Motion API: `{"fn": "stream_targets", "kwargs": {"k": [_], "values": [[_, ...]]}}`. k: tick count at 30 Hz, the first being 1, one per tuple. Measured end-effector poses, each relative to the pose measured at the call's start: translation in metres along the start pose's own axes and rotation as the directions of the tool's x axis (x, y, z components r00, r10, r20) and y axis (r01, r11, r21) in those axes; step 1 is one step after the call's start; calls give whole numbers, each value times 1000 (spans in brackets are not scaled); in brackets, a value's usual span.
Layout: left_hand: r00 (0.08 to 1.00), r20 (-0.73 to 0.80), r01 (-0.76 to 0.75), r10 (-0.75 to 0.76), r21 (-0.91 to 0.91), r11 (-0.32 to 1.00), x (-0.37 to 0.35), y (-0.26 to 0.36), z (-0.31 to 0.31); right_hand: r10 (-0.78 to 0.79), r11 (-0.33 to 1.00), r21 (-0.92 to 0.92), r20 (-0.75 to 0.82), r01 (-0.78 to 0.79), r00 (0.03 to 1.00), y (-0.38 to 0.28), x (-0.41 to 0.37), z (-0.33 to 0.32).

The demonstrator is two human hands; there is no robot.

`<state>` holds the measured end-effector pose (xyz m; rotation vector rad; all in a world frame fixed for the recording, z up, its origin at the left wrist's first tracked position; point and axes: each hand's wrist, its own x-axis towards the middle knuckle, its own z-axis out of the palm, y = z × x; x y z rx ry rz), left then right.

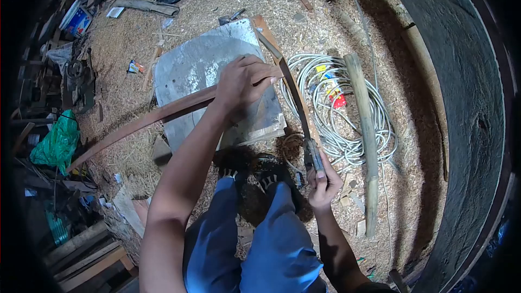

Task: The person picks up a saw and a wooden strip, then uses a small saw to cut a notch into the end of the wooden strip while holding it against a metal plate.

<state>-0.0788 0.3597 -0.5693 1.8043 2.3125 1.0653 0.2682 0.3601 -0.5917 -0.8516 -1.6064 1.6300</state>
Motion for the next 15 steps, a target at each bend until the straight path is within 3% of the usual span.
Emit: {"fn": "stream_targets", "kwargs": {"k": [6, 10, 13, 15], "values": [[996, 23, 91, -92, 42, 995, -3, 4, 3, -112, 986, -125, -9, 110, 994, 3, -7, 9], [998, -19, 60, -60, 38, 997, -7, 5, 6, 123, 979, -159, -24, -125, 992, -9, -14, 6], [998, -23, 64, -64, -16, 998, -2, 7, 4, 10, 984, -175, -40, -17, 999, -5, -11, 8], [996, -29, 82, -83, -41, 996, -2, 7, 4, 18, 977, -214, -2, -18, 1000, -10, -7, 9]]}}
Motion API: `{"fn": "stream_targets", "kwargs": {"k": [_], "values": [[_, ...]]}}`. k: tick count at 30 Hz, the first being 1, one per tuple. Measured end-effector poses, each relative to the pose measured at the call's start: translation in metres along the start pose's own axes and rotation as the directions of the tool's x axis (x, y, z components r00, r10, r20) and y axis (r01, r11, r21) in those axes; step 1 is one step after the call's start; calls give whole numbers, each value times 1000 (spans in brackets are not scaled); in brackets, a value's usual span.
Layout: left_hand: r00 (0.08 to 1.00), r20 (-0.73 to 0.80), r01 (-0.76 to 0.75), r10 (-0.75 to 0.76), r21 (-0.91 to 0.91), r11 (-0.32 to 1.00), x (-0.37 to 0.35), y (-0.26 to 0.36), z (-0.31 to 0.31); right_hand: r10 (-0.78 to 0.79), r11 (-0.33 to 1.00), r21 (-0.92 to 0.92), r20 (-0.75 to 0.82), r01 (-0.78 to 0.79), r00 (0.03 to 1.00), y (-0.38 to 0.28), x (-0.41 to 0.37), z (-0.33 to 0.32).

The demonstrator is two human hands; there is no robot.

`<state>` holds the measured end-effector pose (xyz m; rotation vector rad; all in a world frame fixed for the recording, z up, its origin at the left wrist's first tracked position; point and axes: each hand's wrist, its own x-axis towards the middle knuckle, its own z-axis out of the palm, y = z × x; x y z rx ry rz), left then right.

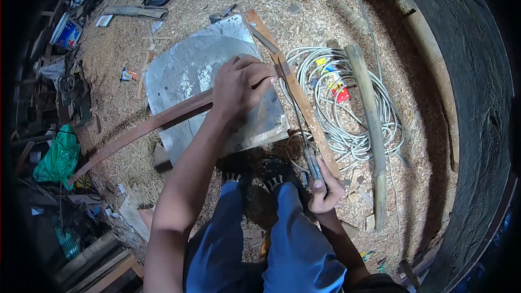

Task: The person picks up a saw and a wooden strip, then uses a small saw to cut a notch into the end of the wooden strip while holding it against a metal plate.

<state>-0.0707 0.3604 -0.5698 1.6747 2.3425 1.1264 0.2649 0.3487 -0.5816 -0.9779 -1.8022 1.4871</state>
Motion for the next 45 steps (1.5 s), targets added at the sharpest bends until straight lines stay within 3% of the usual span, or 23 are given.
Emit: {"fn": "stream_targets", "kwargs": {"k": [2, 6, 10, 16, 17, 20, 26, 28, 32, 36, 38, 40, 44, 45], "values": [[999, 33, -6, 5, 46, 999, -1, -4, 3, -107, 991, -82, 6, 107, 994, -2, 6, 4], [998, 37, -51, 49, 45, 998, 1, -4, 3, -71, 997, -25, -36, 70, 997, -2, 19, 15], [999, 53, 6, -11, 94, 996, 2, -1, 1, -132, 991, -43, -46, 130, 990, 7, 2, 10], [999, 51, -14, 10, 75, 997, 1, 1, 2, 92, 992, -86, 36, -88, 995, -11, 24, 8], [998, 52, -28, 24, 72, 997, 2, 0, 0, -5, 998, -63, 11, 6, 1000, -3, 21, 9], [999, 39, -10, 6, 96, 995, 1, 2, 0, -83, 996, -48, -34, 82, 996, 4, -3, 3], [1000, 28, -16, 14, 67, 998, 1, -2, 3, -5, 999, -37, 1, 5, 1000, -3, 26, 13], [999, 36, -9, 7, 67, 998, 1, -2, 2, -142, 988, -66, -14, 140, 990, -3, 23, 12], [999, 49, 3, -7, 77, 997, 1, 1, 1, -32, 999, 12, -29, 32, 999, 3, -4, 3], [999, 36, -6, 3, 65, 998, 1, 3, 3, 46, 996, -74, 43, -42, 998, -5, 27, 9], [1000, 30, 3, -5, 63, 998, 1, -1, 3, -3, 996, -88, 47, 7, 999, -6, 18, 8], [999, 38, 10, -12, 70, 997, 1, 2, 1, -17, 999, 47, -40, 19, 999, -1, -3, 6], [1000, 27, -1, -1, 65, 998, 1, 2, 2, -48, 996, -71, -10, 48, 999, -3, 18, 12], [1000, 28, -2, 0, 63, 998, 0, 2, 4, 37, 998, -46, 9, -36, 999, -1, 23, 13]]}}
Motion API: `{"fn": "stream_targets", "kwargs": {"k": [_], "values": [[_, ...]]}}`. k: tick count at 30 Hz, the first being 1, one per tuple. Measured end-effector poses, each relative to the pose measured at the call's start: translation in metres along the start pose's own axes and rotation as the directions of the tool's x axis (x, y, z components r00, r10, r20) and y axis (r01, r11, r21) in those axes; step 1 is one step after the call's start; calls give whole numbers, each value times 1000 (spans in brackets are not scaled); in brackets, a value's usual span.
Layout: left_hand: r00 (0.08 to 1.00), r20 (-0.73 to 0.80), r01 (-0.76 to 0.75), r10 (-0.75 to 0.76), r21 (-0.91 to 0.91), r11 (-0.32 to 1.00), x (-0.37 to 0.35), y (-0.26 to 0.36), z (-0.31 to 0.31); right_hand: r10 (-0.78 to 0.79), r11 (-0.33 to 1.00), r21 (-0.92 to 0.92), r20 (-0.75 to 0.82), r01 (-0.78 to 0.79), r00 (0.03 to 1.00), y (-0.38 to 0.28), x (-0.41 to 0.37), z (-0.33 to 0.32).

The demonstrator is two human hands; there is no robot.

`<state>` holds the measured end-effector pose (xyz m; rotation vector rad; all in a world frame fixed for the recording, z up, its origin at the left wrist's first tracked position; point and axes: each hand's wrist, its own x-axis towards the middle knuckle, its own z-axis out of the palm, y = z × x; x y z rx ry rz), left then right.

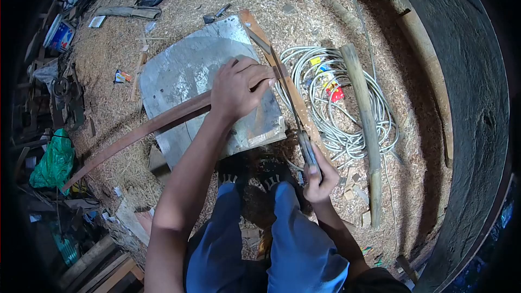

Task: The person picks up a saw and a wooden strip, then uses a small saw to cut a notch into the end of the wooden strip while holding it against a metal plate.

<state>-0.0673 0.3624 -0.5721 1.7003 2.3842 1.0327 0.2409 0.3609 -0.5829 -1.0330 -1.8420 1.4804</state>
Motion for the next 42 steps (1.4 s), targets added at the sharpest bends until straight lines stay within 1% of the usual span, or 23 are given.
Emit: {"fn": "stream_targets", "kwargs": {"k": [7, 8, 9, 11, 13, 15, 16, 17, 19, 20, 21, 23, 24, 25, 27, 28, 31, 33, 36, 37, 39, 41, 42], "values": [[1000, -16, -2, 1, -13, 1000, 3, -2, -4, -85, 996, 38, -34, 86, 996, -7, -21, -3], [1000, -11, -9, 9, -18, 1000, 2, 0, -3, -107, 994, -34, -21, 106, 994, -5, -16, -3], [1000, -7, -9, 9, -23, 1000, 1, 2, -2, -102, 994, -38, -24, 101, 994, -4, -6, 1], [1000, -8, -9, 9, -12, 1000, 2, 3, -5, -118, 993, -1, -60, 118, 991, -1, 10, 10], [1000, -9, -10, 10, -21, 1000, 3, -1, -4, -118, 993, 16, -54, 119, 992, 1, 0, 4], [1000, -12, -8, 7, -35, 999, 3, -3, -4, -100, 995, 13, -34, 100, 994, -2, -21, -7], [1000, -17, -14, 14, -28, 1000, 4, -3, -5, -95, 994, 50, -52, 97, 994, -3, -27, -6], [1000, -19, -20, 20, -24, 999, 2, -1, -4, -92, 994, 47, -50, 95, 994, 0, -27, -8], [1000, -6, -14, 14, -22, 1000, 1, 2, -5, 3, 998, -62, 22, -1, 1000, -11, -7, -7], [1000, -1, -10, 10, -9, 1000, 3, 3, -5, -70, 997, -25, -24, 70, 997, -10, 7, 3], [1000, 0, -15, 15, -9, 1000, 2, 3, -4, -71, 997, -24, -29, 70, 997, -9, 6, 2], [1000, 0, 6, -6, -24, 1000, 2, 1, -4, -29, 1000, 8, 22, 29, 999, -8, 5, 0], [1000, -1, 6, -6, -19, 1000, 1, 0, -5, -84, 996, 17, 0, 84, 996, -10, -3, -2], [1000, -12, 4, -4, -20, 1000, 1, 1, -5, -87, 996, 20, 3, 87, 996, -6, -12, -2], [1000, -23, 9, -9, -25, 1000, 1, 0, -6, -172, 985, -3, -60, 173, 983, 10, -26, -3], [1000, -13, 7, -7, -13, 1000, 2, 3, -7, -131, 991, -13, -65, 130, 989, 4, -20, 1], [1000, 2, -2, 2, 2, 1000, 1, 5, -6, -119, 993, 10, -52, 120, 992, -7, 15, 12], [1000, 5, -7, 7, 18, 1000, 3, 2, -7, -146, 989, 6, -46, 147, 988, 0, 9, 6], [1000, -18, 5, -5, -33, 999, 3, -2, -5, -108, 994, 9, -40, 109, 993, -6, -24, -5], [1000, -16, 4, -4, -26, 1000, 3, -2, -5, -108, 994, 7, -37, 108, 993, -6, -21, -5], [1000, -2, 3, -3, -29, 1000, -1, 3, -4, -55, 998, 0, -12, 55, 998, -9, -12, -4], [1000, -15, -2, 2, -3, 1000, 2, 4, -5, -63, 998, -4, -12, 63, 998, -9, 8, 1], [1000, -13, -5, 5, -1, 1000, 2, 4, -4, -41, 999, 35, -1, 41, 999, -4, 10, 1]]}}
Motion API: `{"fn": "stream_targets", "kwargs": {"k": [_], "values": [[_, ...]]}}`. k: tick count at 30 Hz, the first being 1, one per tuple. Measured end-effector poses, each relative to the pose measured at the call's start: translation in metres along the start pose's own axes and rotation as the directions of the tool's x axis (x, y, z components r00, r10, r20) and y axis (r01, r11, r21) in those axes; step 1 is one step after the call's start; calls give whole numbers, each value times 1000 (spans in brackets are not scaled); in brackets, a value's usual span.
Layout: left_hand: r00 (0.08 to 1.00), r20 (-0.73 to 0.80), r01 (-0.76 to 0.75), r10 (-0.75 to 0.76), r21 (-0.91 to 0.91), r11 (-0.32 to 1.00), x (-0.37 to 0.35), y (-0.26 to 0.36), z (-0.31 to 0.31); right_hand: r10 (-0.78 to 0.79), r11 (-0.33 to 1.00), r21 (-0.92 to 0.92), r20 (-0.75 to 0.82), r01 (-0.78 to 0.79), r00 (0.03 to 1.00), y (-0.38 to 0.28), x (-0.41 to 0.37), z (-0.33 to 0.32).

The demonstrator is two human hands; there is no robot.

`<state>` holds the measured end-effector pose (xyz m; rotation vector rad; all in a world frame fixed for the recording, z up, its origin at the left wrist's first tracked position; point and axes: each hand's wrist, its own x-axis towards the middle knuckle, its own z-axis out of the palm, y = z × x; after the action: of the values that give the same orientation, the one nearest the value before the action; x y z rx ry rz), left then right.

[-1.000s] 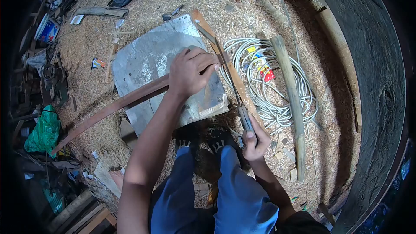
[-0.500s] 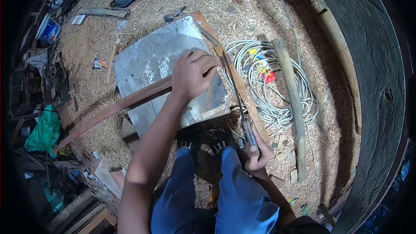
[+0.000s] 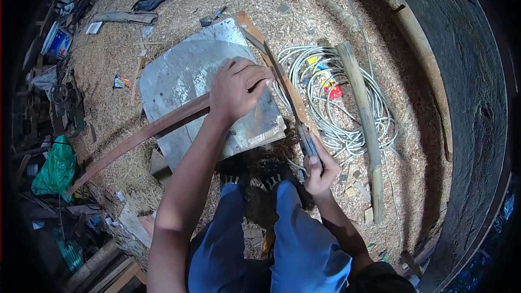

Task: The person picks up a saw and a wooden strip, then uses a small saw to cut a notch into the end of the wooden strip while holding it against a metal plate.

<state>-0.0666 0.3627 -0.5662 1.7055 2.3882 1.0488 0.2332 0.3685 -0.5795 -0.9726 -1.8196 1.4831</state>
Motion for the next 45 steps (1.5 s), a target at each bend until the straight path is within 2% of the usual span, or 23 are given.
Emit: {"fn": "stream_targets", "kwargs": {"k": [2, 3, 5, 8, 11, 12, 15, 19, 21, 22, 23, 26, 27, 29, 30, 33, 34, 35, 37, 40, 43, 45], "values": [[1000, 7, -4, 4, -19, 1000, 0, -5, 0, 8, 1000, 24, 2, -8, 1000, -4, -4, -1], [1000, 3, -3, 3, -13, 1000, -1, -6, 0, -114, 993, -13, -23, 114, 993, 0, -15, 0], [1000, -12, -2, 2, -13, 1000, -1, -6, 1, -120, 993, -4, -41, 120, 992, 13, -39, -6], [1000, 3, -12, 12, 5, 1000, -1, -3, 1, -58, 998, -10, -20, 58, 998, 3, -13, 3], [1000, 10, -16, 15, 15, 1000, 0, -2, 0, -109, 994, 7, -28, 109, 994, 10, 3, 8], [1000, 7, -19, 19, 21, 1000, 0, -3, 0, -119, 993, -18, -31, 118, 992, 5, -4, 6], [1000, -13, 6, -6, -8, 1000, 1, -7, 0, -88, 994, 56, -70, 92, 994, 1, -35, -2], [1000, 12, -1, 1, 14, 1000, -2, -3, 3, -102, 995, -15, -61, 102, 993, 1, -7, 1], [1000, 4, -2, 2, 37, 999, -1, -3, 4, 58, 998, 12, 18, -58, 998, 0, 4, 1], [1000, 0, -17, 17, 34, 999, -2, -5, 5, -47, 998, -43, -3, 47, 999, -7, 3, 1], [1000, -7, -30, 30, 34, 999, -2, -7, 4, 64, 997, -45, 37, -62, 997, -12, -11, -7], [1000, -8, 4, -4, 33, 999, -1, -4, 2, -4, 999, 49, -45, 6, 999, 1, -41, -8], [1000, -4, 10, -10, 30, 1000, -3, -3, 2, 3, 999, 46, -42, -1, 999, 0, -35, -4], [999, 9, 53, -54, 38, 998, -3, -1, 3, -93, 995, -43, -62, 90, 994, -3, -4, 5], [999, 11, 52, -52, 37, 998, -4, -2, 5, -58, 998, 25, -52, 59, 997, 5, 1, 8], [1000, 7, 13, -14, 47, 999, -3, -9, 6, -115, 992, -60, -16, 114, 993, -2, -9, -1], [1000, 11, 24, -24, 33, 999, -3, -9, 6, -101, 995, -12, -63, 100, 993, 3, -25, 0], [999, 14, 37, -37, 17, 999, -4, -10, 7, 9, 1000, 27, -6, -9, 1000, 0, -41, -12], [999, 14, 40, -40, 17, 999, -2, -8, 5, -11, 999, 41, -38, 13, 999, -6, -31, -7], [999, 20, 30, -31, 35, 999, -4, -6, 8, -115, 992, -52, -46, 112, 992, 5, 8, 10], [999, 17, 32, -33, 44, 998, -3, -6, 6, -94, 995, -36, -22, 93, 995, -7, 1, 5], [999, 17, 45, -45, 25, 999, -1, -8, 4, 11, 999, 53, -13, -10, 1000, 2, -34, -7]]}}
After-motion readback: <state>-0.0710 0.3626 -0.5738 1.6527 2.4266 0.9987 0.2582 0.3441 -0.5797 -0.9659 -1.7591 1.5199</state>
